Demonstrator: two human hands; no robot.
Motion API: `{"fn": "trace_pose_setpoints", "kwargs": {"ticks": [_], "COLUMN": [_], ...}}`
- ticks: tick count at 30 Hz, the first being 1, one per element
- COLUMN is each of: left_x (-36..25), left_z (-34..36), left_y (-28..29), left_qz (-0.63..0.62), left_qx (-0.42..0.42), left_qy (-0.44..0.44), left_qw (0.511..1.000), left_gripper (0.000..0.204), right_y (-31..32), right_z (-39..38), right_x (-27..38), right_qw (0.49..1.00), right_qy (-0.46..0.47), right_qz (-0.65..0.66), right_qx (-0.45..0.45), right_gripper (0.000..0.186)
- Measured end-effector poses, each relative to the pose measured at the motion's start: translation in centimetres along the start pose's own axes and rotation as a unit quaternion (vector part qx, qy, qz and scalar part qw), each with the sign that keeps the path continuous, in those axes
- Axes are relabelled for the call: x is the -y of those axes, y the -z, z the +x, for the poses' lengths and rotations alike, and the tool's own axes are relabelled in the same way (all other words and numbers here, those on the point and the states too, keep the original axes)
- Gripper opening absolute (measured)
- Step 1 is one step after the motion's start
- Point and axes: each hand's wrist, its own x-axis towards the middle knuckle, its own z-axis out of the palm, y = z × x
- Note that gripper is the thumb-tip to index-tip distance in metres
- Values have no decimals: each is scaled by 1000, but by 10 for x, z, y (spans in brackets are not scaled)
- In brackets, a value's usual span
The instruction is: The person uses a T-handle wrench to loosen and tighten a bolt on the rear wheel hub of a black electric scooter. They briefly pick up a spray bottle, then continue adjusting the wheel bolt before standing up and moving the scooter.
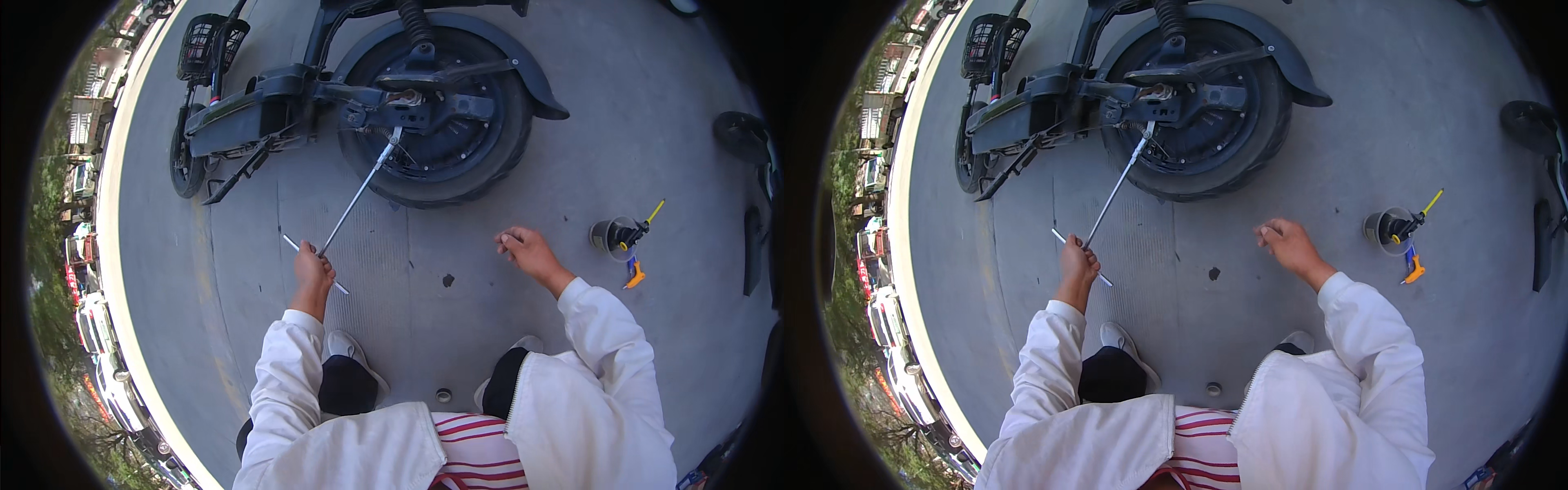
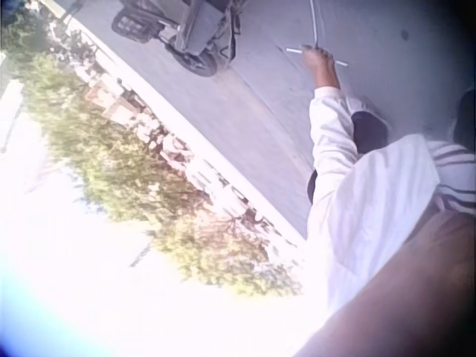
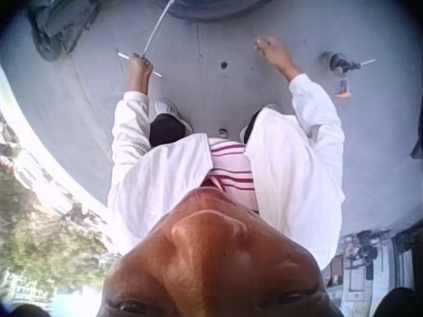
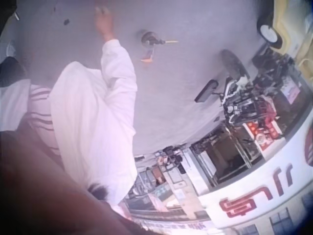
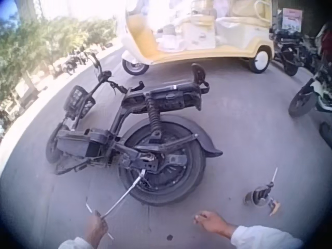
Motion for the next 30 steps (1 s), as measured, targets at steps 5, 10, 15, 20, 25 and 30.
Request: {"fn": "trace_pose_setpoints", "kwargs": {"ticks": [5,10,15,20,25,30], "left_x": [36,128,65,35,145,83], "left_z": [-9,-84,-7,-2,-65,-21], "left_y": [-20,-69,-21,-21,-64,-42], "left_qz": [-22,-153,-27,13,-125,-22], "left_qx": [-47,26,22,-24,42,-3], "left_qy": [26,285,105,13,255,116], "left_qw": [998,946,994,1000,958,993], "left_gripper": [41,26,30,38,26,31], "right_y": [10,10,5,20,12,10], "right_z": [1,9,17,6,15,13], "right_x": [-11,-16,-15,-37,-39,-40], "right_qw": [999,999,1000,999,999,1000], "right_qy": [-14,-19,19,-32,-24,0], "right_qz": [-35,-31,-7,-18,-34,-24], "right_qx": [-6,-1,22,3,11,10], "right_gripper": [30,30,29,28,27,28]}}
